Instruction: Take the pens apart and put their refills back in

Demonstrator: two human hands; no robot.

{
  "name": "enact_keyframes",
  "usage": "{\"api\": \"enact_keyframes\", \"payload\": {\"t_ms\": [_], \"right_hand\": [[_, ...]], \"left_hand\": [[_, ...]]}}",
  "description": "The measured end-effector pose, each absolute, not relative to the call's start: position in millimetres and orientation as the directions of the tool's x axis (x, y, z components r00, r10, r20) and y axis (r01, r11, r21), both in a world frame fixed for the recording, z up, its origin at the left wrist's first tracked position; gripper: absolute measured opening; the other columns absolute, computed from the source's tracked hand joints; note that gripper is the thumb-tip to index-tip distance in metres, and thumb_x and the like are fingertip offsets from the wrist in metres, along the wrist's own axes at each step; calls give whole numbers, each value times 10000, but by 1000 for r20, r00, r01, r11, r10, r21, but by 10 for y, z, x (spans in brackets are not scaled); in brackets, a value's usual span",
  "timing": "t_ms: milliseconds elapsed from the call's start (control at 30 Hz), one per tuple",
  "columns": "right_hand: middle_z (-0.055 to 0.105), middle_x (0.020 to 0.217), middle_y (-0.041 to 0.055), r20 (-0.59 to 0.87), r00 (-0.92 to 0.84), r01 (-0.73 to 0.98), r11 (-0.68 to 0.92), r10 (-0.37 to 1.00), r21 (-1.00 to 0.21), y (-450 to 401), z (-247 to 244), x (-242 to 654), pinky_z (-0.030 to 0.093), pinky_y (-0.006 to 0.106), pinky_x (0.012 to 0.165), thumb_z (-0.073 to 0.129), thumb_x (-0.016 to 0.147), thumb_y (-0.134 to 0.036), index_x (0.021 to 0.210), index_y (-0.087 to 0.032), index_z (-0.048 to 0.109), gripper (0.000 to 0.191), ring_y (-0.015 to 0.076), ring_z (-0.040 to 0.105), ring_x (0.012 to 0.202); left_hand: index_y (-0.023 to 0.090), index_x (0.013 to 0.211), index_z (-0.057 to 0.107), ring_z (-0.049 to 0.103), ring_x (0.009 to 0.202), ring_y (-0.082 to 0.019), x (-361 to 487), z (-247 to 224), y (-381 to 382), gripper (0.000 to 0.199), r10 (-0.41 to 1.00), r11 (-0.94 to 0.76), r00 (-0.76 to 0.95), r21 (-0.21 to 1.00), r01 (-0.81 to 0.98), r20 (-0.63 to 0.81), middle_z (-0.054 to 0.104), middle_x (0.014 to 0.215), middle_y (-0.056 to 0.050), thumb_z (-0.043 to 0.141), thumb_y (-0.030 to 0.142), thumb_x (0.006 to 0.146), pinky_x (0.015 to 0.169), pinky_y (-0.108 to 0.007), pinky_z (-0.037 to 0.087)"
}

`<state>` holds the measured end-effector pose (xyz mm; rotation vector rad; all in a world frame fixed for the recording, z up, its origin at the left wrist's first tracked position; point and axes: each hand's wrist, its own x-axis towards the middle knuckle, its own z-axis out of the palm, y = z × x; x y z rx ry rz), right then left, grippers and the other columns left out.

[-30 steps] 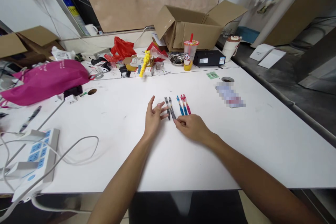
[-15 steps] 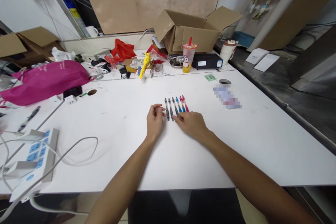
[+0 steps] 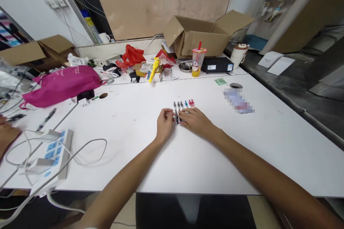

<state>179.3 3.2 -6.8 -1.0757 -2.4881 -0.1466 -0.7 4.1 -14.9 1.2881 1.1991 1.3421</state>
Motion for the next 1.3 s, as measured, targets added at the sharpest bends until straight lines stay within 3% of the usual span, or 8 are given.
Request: {"api": "enact_keyframes", "payload": {"t_ms": [233, 467, 600, 767, 867, 933, 1100, 1300], "right_hand": [[754, 944, 77, 519, -488, 706, 667, 702, -237, 109, -22, 1900, 435, 394, 821, 482, 1038, -333, 1150, -219, 735, 300, 245, 632, 947], [750, 1089, 86, 656, -333, 464, 723, 677, -511, -96, 48, 1881, 491, 407, 877, 478, 1008, -254, 1192, -210, 677, 275, 222, 661, 977], [722, 967, 54, 526, -340, 289, 619, 779, -730, -230, 65, 1836, 508, 384, 832, 470, 983, -235, 1061, -233, 687, 231, 199, 652, 896], [646, 813, 20, 187, -304, 50, 211, 934, -976, -245, -15, 1792, 468, 291, 602, 490, 989, -425, 1120, -213, 600, 273, 147, 564, 658], [526, 605, -31, -30, -450, 62, -3, 892, -998, -218, -27, 1794, 376, 262, 501, 379, 1017, -558, 986, -182, 625, 450, 114, 430, 501], [452, 548, -56, -64, -474, 156, 12, 878, -988, -221, -4, 1807, 344, 261, 496, 377, 1018, -561, 920, -192, 624, 455, 113, 390, 484], [550, 641, -38, 144, -350, 480, 309, 926, -821, -291, 61, 1819, 367, 279, 578, 468, 1004, -481, 863, -225, 616, 328, 132, 475, 562], [730, 970, 39, 203, -261, 382, 294, 944, -876, -306, 5, 1799, 479, 305, 675, 509, 991, -432, 1082, -239, 618, 239, 179, 654, 793]], "left_hand": [[186, 972, 584, 610, 653, -112, -3, -99, 7, 92, 987, -163, -6, 986, 23, 164, 666, 876, -32, 545, 257, 927, 663, -266, 503], [175, 1130, 578, 719, 860, -185, -51, -12, -7, 313, 1000, 3, 1, 983, -186, -3, 705, 1109, -133, 598, 419, 936, 601, -252, 541], [159, 1119, 578, 742, 905, -191, -106, 52, 22, 355, 993, 110, 71, 921, -375, -89, 719, 1155, -162, 642, 449, 925, 783, -319, 608], [172, 1049, 573, 760, 877, -181, -123, 63, 18, 348, 986, 134, 149, 900, -414, -79, 763, 1049, -131, 738, 418, 867, 859, -322, 608], [186, 1008, 560, 763, 925, -198, -109, 46, -16, 374, 980, 134, 188, 911, -391, -63, 766, 1073, -124, 784, 421, 823, 870, -326, 606], [196, 1001, 548, 765, 922, -199, -105, 40, -41, 384, 982, 114, 183, 926, -361, -49, 768, 1067, -118, 783, 438, 819, 852, -320, 608], [194, 976, 534, 769, 866, -187, -117, 36, -95, 384, 989, 127, 115, 940, -317, -95, 774, 1030, -111, 773, 453, 825, 810, -305, 615], [195, 991, 543, 770, 890, -203, -113, 25, -151, 348, 988, 139, 104, 948, -288, -113, 770, 1066, -125, 735, 455, 861, 808, -318, 622]]}}
